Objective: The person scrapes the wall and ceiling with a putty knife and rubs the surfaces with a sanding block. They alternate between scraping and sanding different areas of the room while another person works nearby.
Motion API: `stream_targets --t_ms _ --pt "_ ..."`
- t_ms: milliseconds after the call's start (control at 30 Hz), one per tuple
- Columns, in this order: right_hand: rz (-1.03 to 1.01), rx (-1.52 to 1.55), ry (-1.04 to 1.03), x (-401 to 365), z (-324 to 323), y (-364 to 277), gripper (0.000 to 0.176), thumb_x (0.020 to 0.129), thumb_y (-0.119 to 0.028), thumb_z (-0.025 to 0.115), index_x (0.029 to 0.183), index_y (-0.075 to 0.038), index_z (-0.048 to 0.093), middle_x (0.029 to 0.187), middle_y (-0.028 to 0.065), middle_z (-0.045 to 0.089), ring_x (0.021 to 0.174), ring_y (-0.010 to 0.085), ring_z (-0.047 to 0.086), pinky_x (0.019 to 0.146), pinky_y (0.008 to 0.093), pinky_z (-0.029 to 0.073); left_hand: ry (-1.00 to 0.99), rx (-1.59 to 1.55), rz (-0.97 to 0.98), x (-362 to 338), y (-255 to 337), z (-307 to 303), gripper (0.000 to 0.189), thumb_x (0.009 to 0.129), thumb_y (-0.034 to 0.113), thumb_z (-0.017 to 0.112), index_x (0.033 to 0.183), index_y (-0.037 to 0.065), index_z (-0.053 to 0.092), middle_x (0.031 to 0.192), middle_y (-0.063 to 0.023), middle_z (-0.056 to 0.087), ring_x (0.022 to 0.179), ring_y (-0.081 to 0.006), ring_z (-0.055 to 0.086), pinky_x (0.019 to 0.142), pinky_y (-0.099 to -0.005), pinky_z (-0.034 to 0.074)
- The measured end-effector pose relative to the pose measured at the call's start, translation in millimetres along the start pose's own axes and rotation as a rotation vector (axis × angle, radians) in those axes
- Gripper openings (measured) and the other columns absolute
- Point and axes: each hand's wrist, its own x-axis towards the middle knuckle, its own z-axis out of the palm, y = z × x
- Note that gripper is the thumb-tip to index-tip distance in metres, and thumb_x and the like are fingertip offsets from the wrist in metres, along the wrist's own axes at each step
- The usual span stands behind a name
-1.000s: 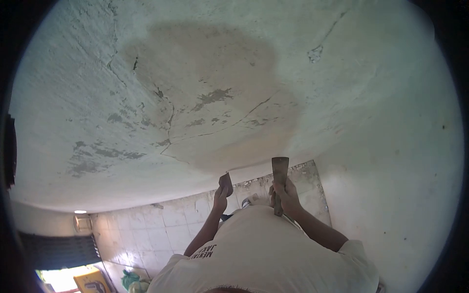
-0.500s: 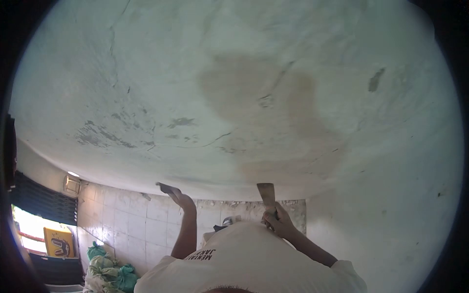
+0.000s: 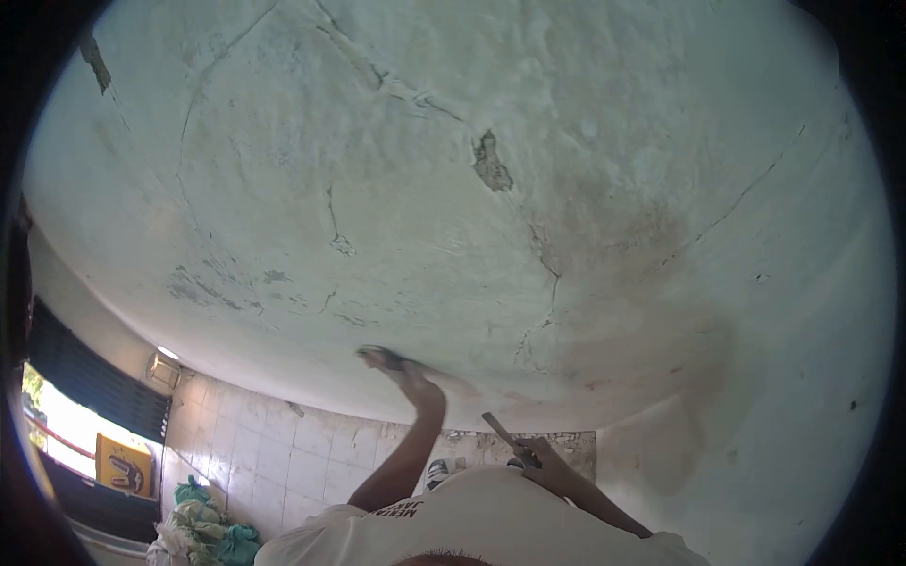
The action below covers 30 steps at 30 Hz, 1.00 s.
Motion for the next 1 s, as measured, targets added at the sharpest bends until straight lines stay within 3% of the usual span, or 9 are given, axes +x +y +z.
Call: stream_targets --t_ms 133,200,267,300,400,600,700,800,1000 --pt "0.022 -0.165 -0.214 -0.4 -34.3 5.4 0.039 0.085 -0.019 0.066 0.12 -0.004 0.058 0.099 0.0092 0.058 0.088 0.0162 0.055 0.08 0.0331 0.046 -0.628 0.45 0.193 -66.4 -20.9 -20.5 0.058 0.09 0.0 0.038 0.145 -0.004 0.021 0.151 -0.0334 0.006 0.138 -0.0543 0.001 0.112 -0.0597 0.005" --pt "0.119 -0.097 -0.291 0.3 -53.7 -5.7 0.036 0.084 -0.021 0.069 0.116 -0.005 0.061 0.098 0.0096 0.059 0.088 0.0167 0.056 0.079 0.0326 0.047 -0.914 0.499 0.214 -71.9 -17.0 -45.6 0.05 0.092 0.003 0.04 0.141 -0.003 0.032 0.151 -0.0317 0.014 0.138 -0.0534 0.008 0.112 -0.0574 0.012" --pt "0.274 0.038 -0.332 1.7 -75.8 -26.4 0.034 0.083 -0.023 0.071 0.112 -0.007 0.063 0.095 0.0099 0.06 0.088 0.0175 0.058 0.079 0.032 0.047 -0.956 0.394 0.069 -84.8 -28.6 -77.2 0.046 0.093 0.005 0.042 0.139 -0.002 0.038 0.149 -0.0294 0.022 0.138 -0.05 0.016 0.113 -0.0519 0.018" --pt "0.319 0.089 -0.305 3.9 -87.1 -39.4 0.029 0.08 -0.02 0.074 0.105 -0.009 0.065 0.09 0.0094 0.06 0.087 0.0188 0.059 0.078 0.0306 0.048 -0.976 0.334 -0.006 -93.9 -33.2 -93.1 0.044 0.094 0.006 0.043 0.137 -0.002 0.041 0.148 -0.0282 0.026 0.138 -0.0484 0.02 0.113 -0.0492 0.02" --pt "-0.069 -0.271 -0.301 15.8 -120.5 -47.2 0.033 0.077 -0.02 0.074 0.105 -0.006 0.064 0.097 0.011 0.06 0.092 0.02 0.06 0.079 0.0326 0.049 -0.841 0.345 -0.172 -117.8 -33.2 -139.2 0.042 0.096 0.008 0.043 0.137 -0.003 0.042 0.146 -0.0241 0.035 0.137 -0.0392 0.03 0.113 -0.0391 0.024" --pt "-0.392 -0.174 -0.301 36.4 -140.8 -117.8 0.029 0.068 -0.006 0.072 0.096 -0.006 0.065 0.1 0.0058 0.06 0.091 0.0215 0.057 0.085 0.0322 0.044 -0.56 0.117 -0.468 -151.2 -19.6 -170.8 0.043 0.097 0.004 0.035 0.14 -0.004 0.037 0.147 -0.02 0.036 0.139 -0.0278 0.031 0.114 -0.0348 0.023" --pt "-0.322 -0.059 -0.216 44.0 -137.2 -152.1 0.029 0.066 -0.004 0.074 0.094 -0.004 0.064 0.091 0.0053 0.062 0.084 0.018 0.059 0.075 0.0291 0.047 -0.557 0.182 -0.427 -160.8 -29.1 -167.0 0.044 0.097 0.003 0.035 0.14 -0.006 0.035 0.146 -0.0198 0.037 0.139 -0.027 0.032 0.114 -0.0334 0.023" --pt "-0.58 0.057 -0.039 60.5 -126.9 -166.8 0.022 0.072 -0.008 0.074 0.091 -0.004 0.063 0.087 0.0074 0.061 0.077 0.0167 0.059 0.069 0.0297 0.047 -0.659 0.27 -0.316 -151.0 -19.2 -161.4 0.044 0.096 0.002 0.034 0.139 -0.005 0.037 0.145 -0.0198 0.039 0.138 -0.0272 0.034 0.113 -0.0328 0.025" --pt "-1.064 0.456 0.123 82.0 -105.8 -203.8 0.037 0.082 -0.026 0.072 0.1 0.002 0.055 0.096 0.0123 0.047 0.066 0.0201 0.058 0.053 0.0284 0.046 -0.605 0.313 -0.235 -141.6 -23.8 -165.1 0.039 0.097 0.01 0.043 0.133 -0.004 0.045 0.141 -0.0236 0.042 0.134 -0.0352 0.038 0.11 -0.0366 0.029"
